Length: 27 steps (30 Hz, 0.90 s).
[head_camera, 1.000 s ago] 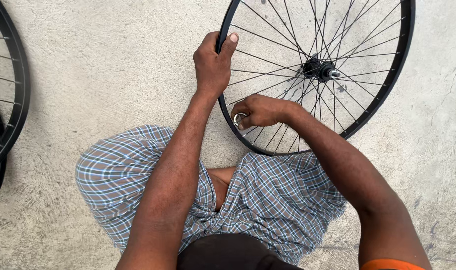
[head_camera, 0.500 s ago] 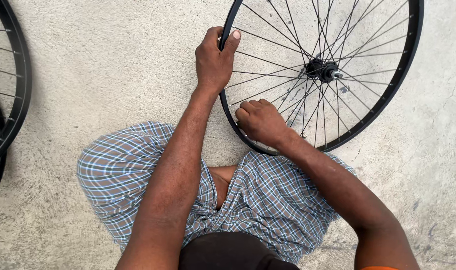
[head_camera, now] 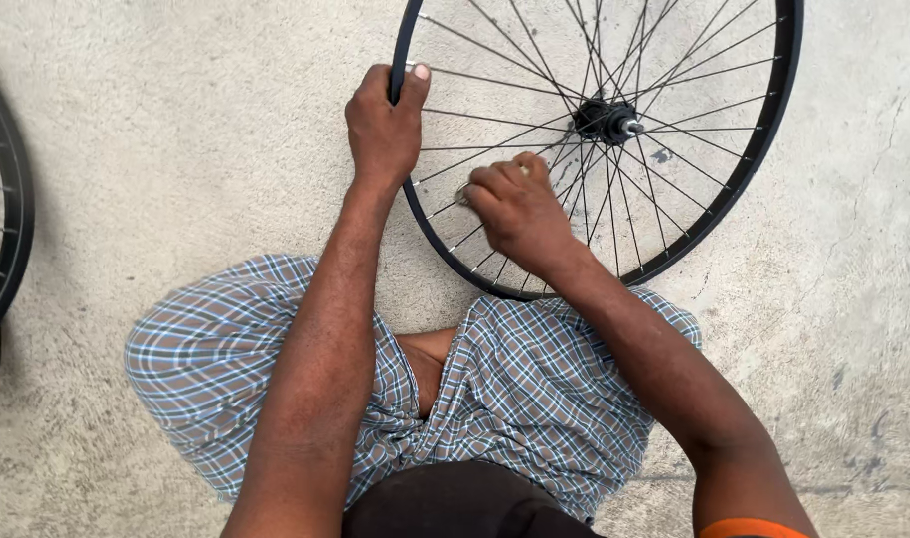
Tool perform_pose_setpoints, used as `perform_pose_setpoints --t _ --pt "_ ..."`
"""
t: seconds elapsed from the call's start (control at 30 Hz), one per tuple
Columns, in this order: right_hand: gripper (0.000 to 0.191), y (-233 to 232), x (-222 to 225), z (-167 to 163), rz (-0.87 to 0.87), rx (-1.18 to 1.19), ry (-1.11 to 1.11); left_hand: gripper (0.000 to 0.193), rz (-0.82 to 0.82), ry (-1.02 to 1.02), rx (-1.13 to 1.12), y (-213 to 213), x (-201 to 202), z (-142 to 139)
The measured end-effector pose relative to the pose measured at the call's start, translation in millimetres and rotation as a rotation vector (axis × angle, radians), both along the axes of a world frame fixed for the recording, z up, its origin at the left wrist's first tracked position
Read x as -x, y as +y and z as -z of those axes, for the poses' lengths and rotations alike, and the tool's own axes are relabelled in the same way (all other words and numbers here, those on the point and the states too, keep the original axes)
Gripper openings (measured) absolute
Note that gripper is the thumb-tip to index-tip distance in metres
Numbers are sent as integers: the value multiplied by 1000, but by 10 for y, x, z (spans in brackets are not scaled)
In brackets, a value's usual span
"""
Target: The person sits on the floor and uses a spoke wrench to adjust the tension of the spokes on a bicycle wheel. They rotate the wheel and tighten individual spokes in sequence to true the wheel.
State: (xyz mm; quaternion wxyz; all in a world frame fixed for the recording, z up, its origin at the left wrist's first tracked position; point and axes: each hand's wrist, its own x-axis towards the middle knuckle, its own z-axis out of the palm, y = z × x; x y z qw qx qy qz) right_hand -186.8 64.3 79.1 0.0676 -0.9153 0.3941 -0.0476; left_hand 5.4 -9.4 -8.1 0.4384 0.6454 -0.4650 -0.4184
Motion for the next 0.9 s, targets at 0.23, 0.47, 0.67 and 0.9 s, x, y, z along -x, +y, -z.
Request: perform_pose_setpoints --t 0.23,0.47,0.67,0.9 --pt "22 -144 -375 -30 98 -501 170 42 -48 73 80 5 15 8" --pt "32 -156 -308 -173 -8 -554 99 44 -40 69 51 26 90 -61" --pt "43 -166 -269 -113 -54 -637 265 45 -32 102 107 57 118 -83" --pt "33 42 -91 6 -145 -337 -96 43 -15 28 60 44 119 26"
